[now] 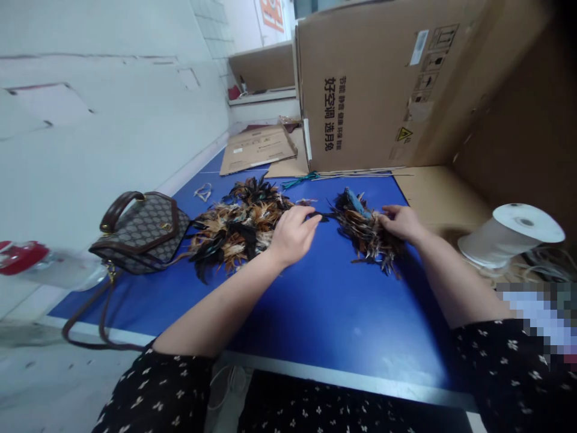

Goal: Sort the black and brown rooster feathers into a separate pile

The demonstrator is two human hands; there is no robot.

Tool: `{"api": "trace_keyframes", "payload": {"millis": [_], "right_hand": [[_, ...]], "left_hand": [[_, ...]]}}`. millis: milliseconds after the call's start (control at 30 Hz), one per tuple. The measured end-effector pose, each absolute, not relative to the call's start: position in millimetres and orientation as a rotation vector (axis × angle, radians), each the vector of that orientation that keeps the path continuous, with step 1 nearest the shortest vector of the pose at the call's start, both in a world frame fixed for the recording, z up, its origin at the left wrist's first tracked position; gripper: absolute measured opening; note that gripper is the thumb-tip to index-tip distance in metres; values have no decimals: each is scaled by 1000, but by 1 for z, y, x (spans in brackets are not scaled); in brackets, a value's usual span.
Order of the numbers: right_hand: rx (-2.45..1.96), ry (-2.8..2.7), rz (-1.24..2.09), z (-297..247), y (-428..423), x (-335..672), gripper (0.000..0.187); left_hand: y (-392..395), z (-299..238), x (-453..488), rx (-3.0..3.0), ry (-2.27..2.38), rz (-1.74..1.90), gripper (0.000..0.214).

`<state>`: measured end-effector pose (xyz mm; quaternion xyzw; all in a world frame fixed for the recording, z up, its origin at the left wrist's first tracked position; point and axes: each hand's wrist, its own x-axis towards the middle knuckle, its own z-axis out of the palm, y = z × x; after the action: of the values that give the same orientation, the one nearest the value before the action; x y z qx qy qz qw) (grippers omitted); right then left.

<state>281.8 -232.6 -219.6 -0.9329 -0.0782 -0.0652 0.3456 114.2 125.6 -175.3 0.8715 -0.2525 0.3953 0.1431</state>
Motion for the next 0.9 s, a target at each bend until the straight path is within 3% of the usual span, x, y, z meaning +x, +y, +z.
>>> {"api": "trace_keyframes", "payload": {"millis": [167,333,600,900], "right_hand": [[-2328,-386,-99,-233,-225,270,39],[-2231,-522,-351,-231,-222,255,23],[-2073,-657,-866,-200,-219,241,23],[-1941,-687,-1002,-176,-196,216,15]], "left_hand": [[84,-147,150,2456,-765,1181,31],[42,-136,187,2412,-674,1156,33],[9,-159,187,2400,-750,1069,36],[14,-182,184,2506,-886,1026,39]]}}
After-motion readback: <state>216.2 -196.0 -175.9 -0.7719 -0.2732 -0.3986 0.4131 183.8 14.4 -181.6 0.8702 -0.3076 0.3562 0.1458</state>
